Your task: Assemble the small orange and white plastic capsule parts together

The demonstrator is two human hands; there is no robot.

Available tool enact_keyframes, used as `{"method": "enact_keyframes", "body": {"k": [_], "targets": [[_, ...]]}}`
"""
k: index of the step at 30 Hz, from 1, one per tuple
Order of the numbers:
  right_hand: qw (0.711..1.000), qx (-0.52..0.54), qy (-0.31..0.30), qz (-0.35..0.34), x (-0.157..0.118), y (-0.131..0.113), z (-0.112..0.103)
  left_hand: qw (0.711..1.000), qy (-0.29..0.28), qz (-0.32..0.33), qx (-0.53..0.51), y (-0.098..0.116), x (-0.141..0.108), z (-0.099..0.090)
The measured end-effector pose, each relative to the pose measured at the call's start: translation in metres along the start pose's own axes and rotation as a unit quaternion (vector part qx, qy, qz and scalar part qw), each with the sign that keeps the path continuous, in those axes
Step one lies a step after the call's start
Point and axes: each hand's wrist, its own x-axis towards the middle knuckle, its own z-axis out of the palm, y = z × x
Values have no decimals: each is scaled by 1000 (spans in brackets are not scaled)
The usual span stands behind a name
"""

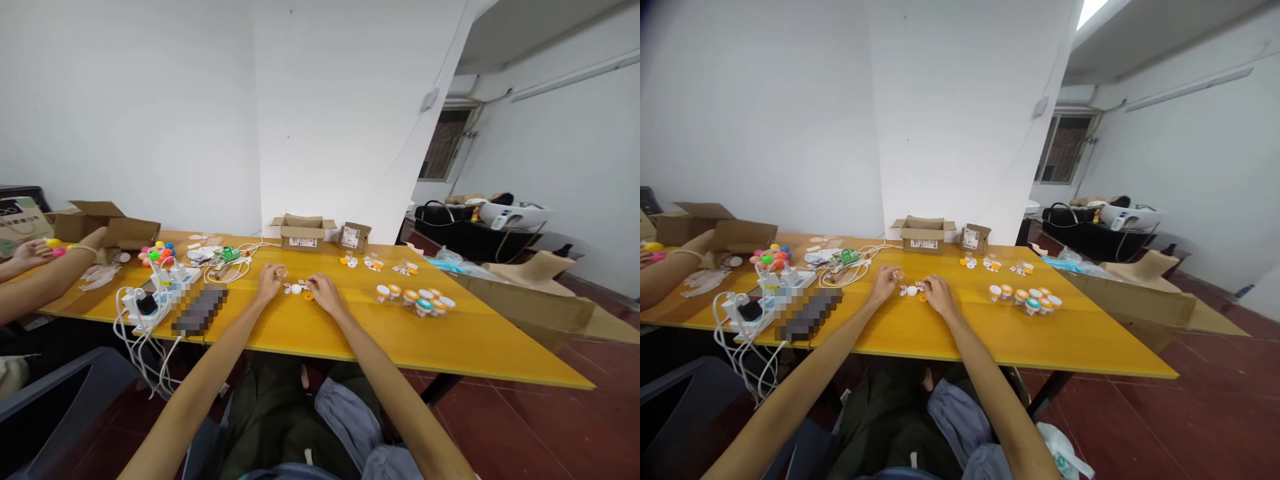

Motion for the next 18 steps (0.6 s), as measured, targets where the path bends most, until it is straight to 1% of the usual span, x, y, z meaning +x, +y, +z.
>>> {"method": "enact_keyframes", "body": {"k": [5,7,12,18], "targets": [[1000,-9,7,-10,0,1,-3,999,15,33,37,2,-1,0],[1000,-11,4,-13,0,2,-3,998,12,41,47,1,-1,0],[999,-15,-11,-29,0,-1,-4,996,-26,48,73,-2,0,0],[992,-52,-39,-110,-5,-12,0,993,-83,39,69,-9,1,1]]}}
